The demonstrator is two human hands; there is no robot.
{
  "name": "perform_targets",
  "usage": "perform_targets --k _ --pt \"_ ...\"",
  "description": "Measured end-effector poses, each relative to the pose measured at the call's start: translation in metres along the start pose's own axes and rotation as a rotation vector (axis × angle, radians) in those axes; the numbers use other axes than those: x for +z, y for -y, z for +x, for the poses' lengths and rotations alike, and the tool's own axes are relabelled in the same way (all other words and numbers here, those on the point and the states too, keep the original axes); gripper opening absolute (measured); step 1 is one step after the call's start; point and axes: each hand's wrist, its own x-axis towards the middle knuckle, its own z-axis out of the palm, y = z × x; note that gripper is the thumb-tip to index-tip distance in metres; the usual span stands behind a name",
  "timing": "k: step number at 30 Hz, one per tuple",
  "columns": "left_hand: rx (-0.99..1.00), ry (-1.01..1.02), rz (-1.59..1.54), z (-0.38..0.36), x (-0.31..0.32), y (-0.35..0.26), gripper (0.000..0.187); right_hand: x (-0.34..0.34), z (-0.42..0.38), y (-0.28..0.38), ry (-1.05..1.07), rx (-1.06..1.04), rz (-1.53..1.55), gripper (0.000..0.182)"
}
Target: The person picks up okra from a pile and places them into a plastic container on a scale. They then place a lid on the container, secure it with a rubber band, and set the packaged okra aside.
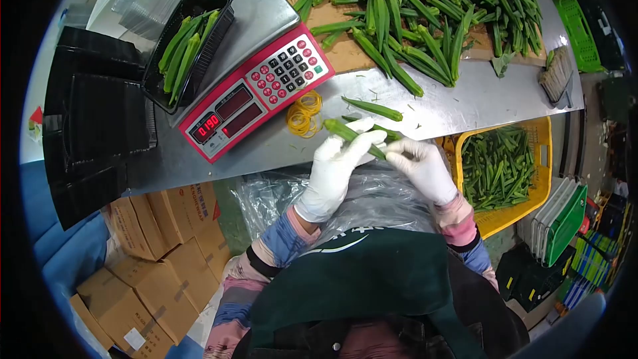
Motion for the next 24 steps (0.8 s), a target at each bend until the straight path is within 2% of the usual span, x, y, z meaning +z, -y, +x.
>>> perform_targets --k 3,6,9,11,15,17,20,23,24 --pt "-0.016 -0.003 -0.060 0.004 -0.011 0.001 0.033 -0.004 0.034 -0.005 -0.372 -0.190 -0.568 0.039" --pt "-0.058 -0.068 -0.014 0.007 -0.014 0.003 0.032 -0.011 0.078 0.012 -0.528 -0.654 -0.878 0.051" --pt "-0.059 -0.080 0.010 0.006 -0.013 0.006 0.033 -0.017 0.125 0.007 -0.491 -0.754 -1.110 0.049" --pt "-0.058 -0.068 0.014 0.007 -0.012 0.004 0.034 -0.042 0.152 0.001 -0.476 -0.717 -1.223 0.044" --pt "-0.086 -0.081 0.023 0.009 -0.014 0.003 0.036 -0.092 0.179 0.016 -0.587 -0.671 -1.304 0.042" --pt "-0.089 -0.089 0.031 0.009 -0.012 0.002 0.037 -0.105 0.190 0.015 -0.551 -0.642 -1.338 0.042" --pt "-0.092 -0.096 0.032 0.012 -0.011 0.002 0.037 -0.102 0.187 0.014 -0.559 -0.666 -1.314 0.043" --pt "-0.078 -0.094 0.000 0.010 -0.013 0.004 0.037 -0.086 0.168 0.014 -0.575 -0.598 -1.204 0.049" --pt "-0.078 -0.097 -0.005 0.010 -0.013 0.004 0.037 -0.079 0.155 0.018 -0.640 -0.632 -1.156 0.051"
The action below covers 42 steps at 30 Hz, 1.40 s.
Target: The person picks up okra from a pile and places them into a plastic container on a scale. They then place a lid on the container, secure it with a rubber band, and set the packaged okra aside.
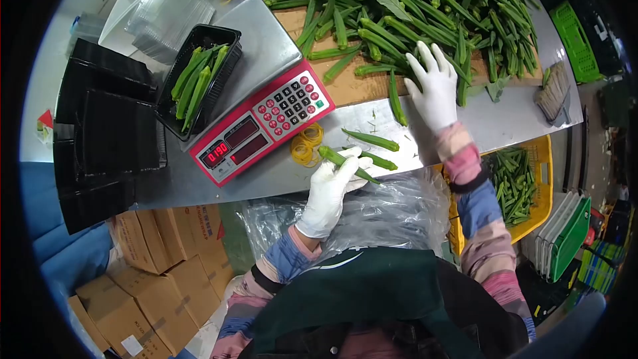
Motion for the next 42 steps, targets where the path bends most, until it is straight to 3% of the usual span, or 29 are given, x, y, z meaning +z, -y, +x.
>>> perform_targets --k 3,6,9,12,15,18,21,22,25,26,29,30,33,40,42 --pt "-0.010 -0.006 0.014 0.002 -0.001 0.001 0.037 -0.022 -0.032 0.022 -0.082 0.048 0.107 0.046" --pt "-0.018 -0.010 0.042 0.003 0.000 0.000 0.036 -0.023 -0.066 0.045 0.086 0.188 0.218 0.049" --pt "-0.015 -0.005 0.045 0.002 0.001 0.000 0.036 -0.003 -0.079 0.041 0.063 0.266 0.242 0.043" --pt "-0.013 -0.011 0.029 0.001 0.000 0.000 0.036 -0.006 -0.071 0.041 0.185 0.764 0.994 0.029" --pt "-0.007 -0.007 0.033 0.001 0.001 0.000 0.036 -0.032 -0.065 0.044 0.122 1.081 1.823 0.019" --pt "-0.001 -0.002 0.042 0.002 0.000 0.001 0.036 -0.044 -0.068 0.038 0.138 1.145 2.016 0.016" --pt "-0.001 0.003 0.039 0.002 -0.001 0.002 0.036 -0.044 -0.076 0.040 0.273 1.194 1.679 0.018" --pt "-0.002 0.004 0.034 0.002 -0.001 0.003 0.036 -0.041 -0.076 0.045 0.217 0.890 1.048 0.020" --pt "-0.008 0.005 -0.017 0.000 0.000 0.000 0.033 -0.059 -0.071 0.056 0.118 0.794 1.065 0.020" --pt "-0.012 0.015 -0.045 -0.001 0.002 -0.003 0.033 -0.068 -0.070 0.058 0.174 0.770 1.001 0.020" --pt "-0.003 0.067 -0.133 -0.001 0.009 -0.017 0.035 -0.074 -0.077 0.063 0.079 0.337 0.839 0.026" --pt "0.013 0.093 -0.165 0.000 0.012 -0.021 0.037 -0.074 -0.079 0.068 0.069 0.315 0.906 0.034" --pt "0.082 0.146 -0.288 0.005 0.020 -0.031 0.033 -0.077 -0.083 0.082 0.057 0.198 0.918 0.035" --pt "0.118 -0.006 -0.236 0.009 0.018 -0.025 0.028 -0.075 -0.091 0.094 0.143 0.436 1.093 0.042" --pt "0.120 -0.036 -0.216 0.009 0.019 -0.026 0.028 -0.072 -0.094 0.092 0.167 0.418 1.081 0.041"
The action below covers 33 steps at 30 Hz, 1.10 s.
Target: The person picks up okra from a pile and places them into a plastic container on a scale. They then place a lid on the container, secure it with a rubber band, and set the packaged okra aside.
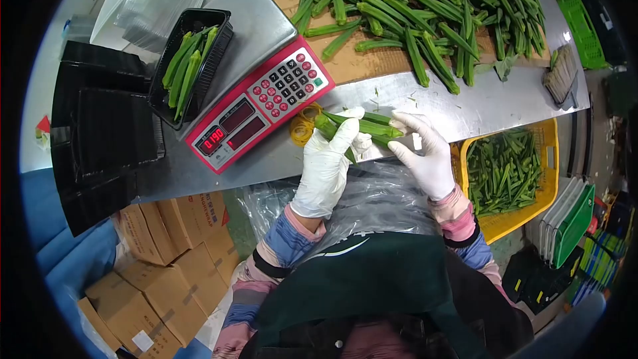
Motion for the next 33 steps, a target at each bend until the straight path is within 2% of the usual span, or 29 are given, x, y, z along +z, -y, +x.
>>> perform_targets --k 4,6,7,9,11,14,17,19,20,22,23,26,29,30,31,32,33 --pt "-0.039 0.072 0.063 -0.003 0.002 0.003 0.027 -0.031 -0.007 0.003 0.071 0.044 -0.033 0.032" --pt "-0.078 0.098 0.081 -0.002 0.002 0.003 0.027 -0.086 -0.021 0.018 -0.018 0.336 -0.084 0.024" --pt "-0.072 0.085 0.115 0.001 0.000 0.001 0.028 -0.127 -0.032 0.012 -0.053 0.321 -0.157 0.024" --pt "-0.062 0.053 0.178 0.006 -0.007 -0.006 0.028 -0.192 -0.062 0.010 -0.272 0.400 -0.529 0.025" --pt "-0.012 -0.019 0.264 0.009 -0.010 -0.011 0.028 -0.251 -0.096 -0.015 -0.448 0.238 -1.120 0.026" --pt "-0.042 -0.086 0.237 0.011 -0.013 -0.013 0.026 -0.207 -0.071 0.012 -0.529 0.200 -0.739 0.026" --pt "-0.002 -0.105 0.199 0.005 -0.017 -0.015 0.026 -0.124 -0.034 0.002 -0.274 0.198 -0.583 0.026" --pt "0.060 -0.096 0.171 0.002 -0.025 -0.017 0.026 -0.066 -0.016 -0.015 -0.082 0.062 -0.433 0.030" --pt "0.055 -0.128 0.183 -0.001 -0.026 -0.019 0.025 -0.041 -0.008 -0.011 -0.052 0.020 -0.358 0.029" --pt "0.045 -0.187 0.205 -0.005 -0.026 -0.025 0.024 -0.016 0.005 -0.040 -0.020 -0.041 -0.493 0.026" --pt "0.050 -0.201 0.202 -0.006 -0.026 -0.024 0.024 -0.011 0.010 -0.045 0.004 -0.060 -0.581 0.026" --pt "0.044 -0.210 0.202 -0.008 -0.028 -0.019 0.024 -0.014 0.016 -0.050 0.061 0.095 -0.381 0.026" --pt "0.007 -0.170 0.209 -0.005 -0.025 -0.014 0.024 -0.027 0.005 -0.067 0.010 0.272 -0.070 0.021" --pt "-0.002 -0.161 0.206 -0.005 -0.023 -0.012 0.025 -0.037 0.005 -0.039 0.018 0.397 0.064 0.020" --pt "-0.012 -0.154 0.202 -0.005 -0.022 -0.011 0.025 -0.051 0.001 -0.028 -0.033 0.397 0.160 0.020" --pt "-0.010 -0.155 0.216 -0.005 -0.022 -0.011 0.025 -0.074 -0.004 -0.015 -0.108 0.431 0.012 0.020" --pt "-0.006 -0.155 0.229 -0.005 -0.022 -0.012 0.025 -0.095 -0.012 -0.007 -0.224 0.403 0.010 0.020"
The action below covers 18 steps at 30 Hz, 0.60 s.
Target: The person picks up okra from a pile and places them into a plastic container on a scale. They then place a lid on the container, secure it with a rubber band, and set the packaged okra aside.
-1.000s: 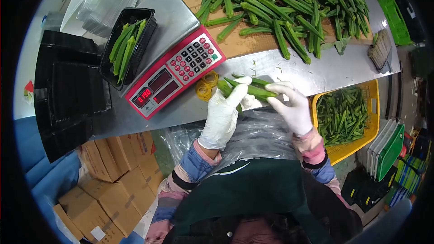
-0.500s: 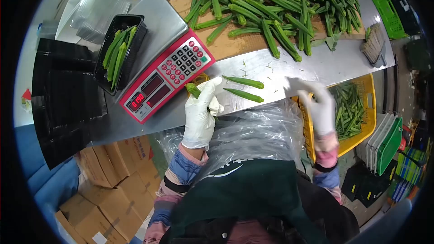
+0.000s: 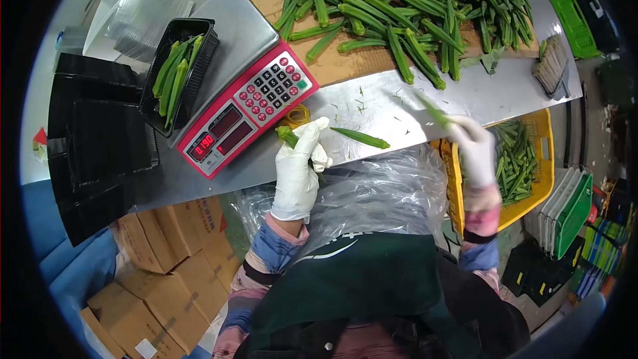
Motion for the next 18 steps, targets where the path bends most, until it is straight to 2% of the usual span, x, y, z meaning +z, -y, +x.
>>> perform_targets --k 1,2,5,10,18 --pt "0.005 0.003 0.010 0.001 0.001 0.000 0.025 -0.027 -0.005 0.004 -0.104 0.044 -0.142 0.021" --pt "-0.010 0.009 -0.011 0.003 0.001 0.002 0.025 -0.055 -0.009 -0.006 -0.127 0.040 -0.125 0.025" --pt "-0.064 0.085 -0.064 0.007 0.005 0.008 0.025 -0.086 -0.022 -0.021 -0.071 0.051 0.390 0.024" --pt "-0.080 0.218 -0.080 -0.005 0.023 0.010 0.028 -0.050 -0.031 -0.021 0.163 0.222 0.995 0.026" --pt "-0.199 0.319 -0.132 -0.015 0.023 0.015 0.033 -0.016 -0.033 -0.023 0.333 0.412 1.242 0.030"
